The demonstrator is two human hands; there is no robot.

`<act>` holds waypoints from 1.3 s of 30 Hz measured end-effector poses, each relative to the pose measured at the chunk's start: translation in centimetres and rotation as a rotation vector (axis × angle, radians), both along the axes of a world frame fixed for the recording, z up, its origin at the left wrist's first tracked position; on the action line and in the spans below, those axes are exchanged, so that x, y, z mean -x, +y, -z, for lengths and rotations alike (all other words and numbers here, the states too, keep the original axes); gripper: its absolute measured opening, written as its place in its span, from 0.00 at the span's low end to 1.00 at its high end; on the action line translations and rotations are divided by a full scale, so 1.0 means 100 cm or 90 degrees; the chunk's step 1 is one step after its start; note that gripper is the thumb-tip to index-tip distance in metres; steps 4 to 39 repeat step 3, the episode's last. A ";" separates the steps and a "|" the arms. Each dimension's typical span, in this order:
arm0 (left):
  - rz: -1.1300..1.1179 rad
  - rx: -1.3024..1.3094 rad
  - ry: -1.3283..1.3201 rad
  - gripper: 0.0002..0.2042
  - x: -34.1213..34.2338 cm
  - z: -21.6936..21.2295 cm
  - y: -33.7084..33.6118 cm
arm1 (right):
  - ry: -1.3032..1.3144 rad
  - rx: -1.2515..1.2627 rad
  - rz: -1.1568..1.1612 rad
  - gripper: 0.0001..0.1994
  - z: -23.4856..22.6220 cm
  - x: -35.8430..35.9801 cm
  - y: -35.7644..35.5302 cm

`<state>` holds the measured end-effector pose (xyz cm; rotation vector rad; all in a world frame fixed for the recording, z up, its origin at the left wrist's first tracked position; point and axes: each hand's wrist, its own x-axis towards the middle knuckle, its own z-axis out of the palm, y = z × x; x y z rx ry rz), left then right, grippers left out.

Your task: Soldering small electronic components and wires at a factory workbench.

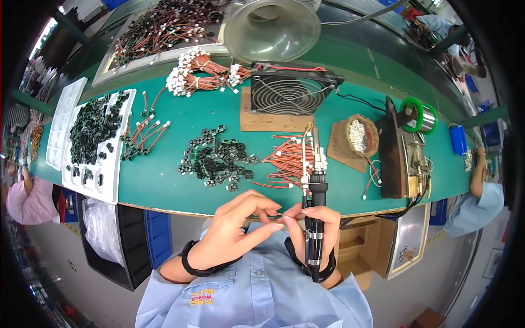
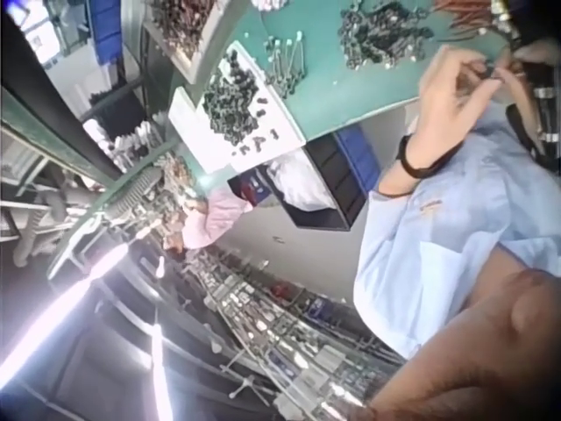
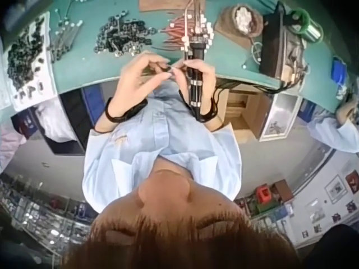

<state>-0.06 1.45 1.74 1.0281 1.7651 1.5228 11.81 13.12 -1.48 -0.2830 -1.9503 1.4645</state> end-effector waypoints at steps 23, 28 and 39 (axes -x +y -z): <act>0.042 -0.058 0.089 0.09 0.001 0.003 0.006 | -0.015 -0.066 0.013 0.20 -0.007 -0.007 0.005; 0.042 -0.058 0.089 0.09 0.001 0.003 0.006 | -0.015 -0.066 0.013 0.20 -0.007 -0.007 0.005; 0.042 -0.058 0.089 0.09 0.001 0.003 0.006 | -0.015 -0.066 0.013 0.20 -0.007 -0.007 0.005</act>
